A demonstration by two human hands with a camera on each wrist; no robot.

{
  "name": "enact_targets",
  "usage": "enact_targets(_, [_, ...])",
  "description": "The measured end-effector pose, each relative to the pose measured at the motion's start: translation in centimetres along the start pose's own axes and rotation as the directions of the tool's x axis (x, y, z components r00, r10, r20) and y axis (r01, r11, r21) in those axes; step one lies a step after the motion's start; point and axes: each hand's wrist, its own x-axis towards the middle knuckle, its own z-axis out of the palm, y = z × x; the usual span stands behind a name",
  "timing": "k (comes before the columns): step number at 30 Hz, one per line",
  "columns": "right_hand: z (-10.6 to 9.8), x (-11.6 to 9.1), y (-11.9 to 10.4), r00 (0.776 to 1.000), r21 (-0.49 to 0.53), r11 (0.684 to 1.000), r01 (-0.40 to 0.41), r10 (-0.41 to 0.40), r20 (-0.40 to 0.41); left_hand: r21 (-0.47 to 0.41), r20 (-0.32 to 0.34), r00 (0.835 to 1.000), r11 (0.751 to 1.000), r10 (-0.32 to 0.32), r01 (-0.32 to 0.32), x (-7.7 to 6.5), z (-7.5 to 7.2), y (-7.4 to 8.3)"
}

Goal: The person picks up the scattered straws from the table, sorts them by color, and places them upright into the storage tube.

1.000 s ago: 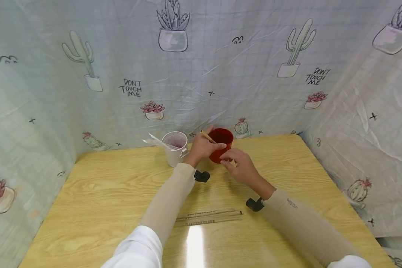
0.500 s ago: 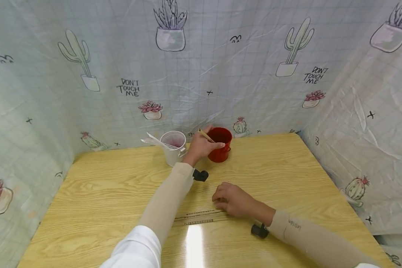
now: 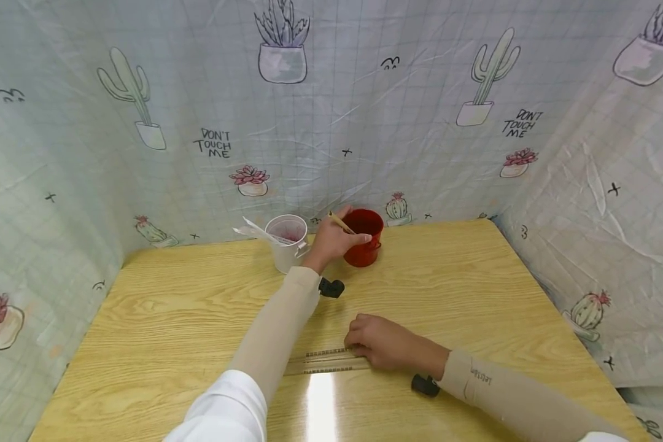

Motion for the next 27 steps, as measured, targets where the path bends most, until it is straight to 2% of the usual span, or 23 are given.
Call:
enact_targets(7, [0.2, -0.2, -0.4, 0.998, -0.156, 0.987, -0.034, 0.043, 0.056, -0.007, 0.003, 1.0, 1.0, -0.003, 0.003, 0.2, -0.1, 0.0])
enact_targets(12, [-0.6, -0.7, -0.2, 0.999, -0.27, 0.963, -0.008, 0.022, 0.048, -0.01, 0.007, 1.0, 1.0, -0.003, 0.003, 0.4, -0.1, 0.0])
enact_targets(15, [-1.4, -1.2, 0.3, 1.0, -0.3, 0.954, 0.001, 0.002, 0.01, 0.003, 0.007, 1.0, 1.0, -0.007, 0.007, 0.5, -0.1, 0.0])
enact_targets(20, [-2.7, -2.1, 1.8, 0.996, -0.29, 0.957, -0.01, -0.014, -0.082, 0.035, 0.003, 1.0, 0.999, -0.003, 0.003, 0.4, -0.1, -0.1])
enact_targets(27, [-4.7, -3.3, 4.1, 0.975, -0.281, 0.96, -0.008, -0.056, -0.216, 0.045, 0.0, 1.0, 0.999, 0.009, -0.009, 0.2, 0.1, -0.2])
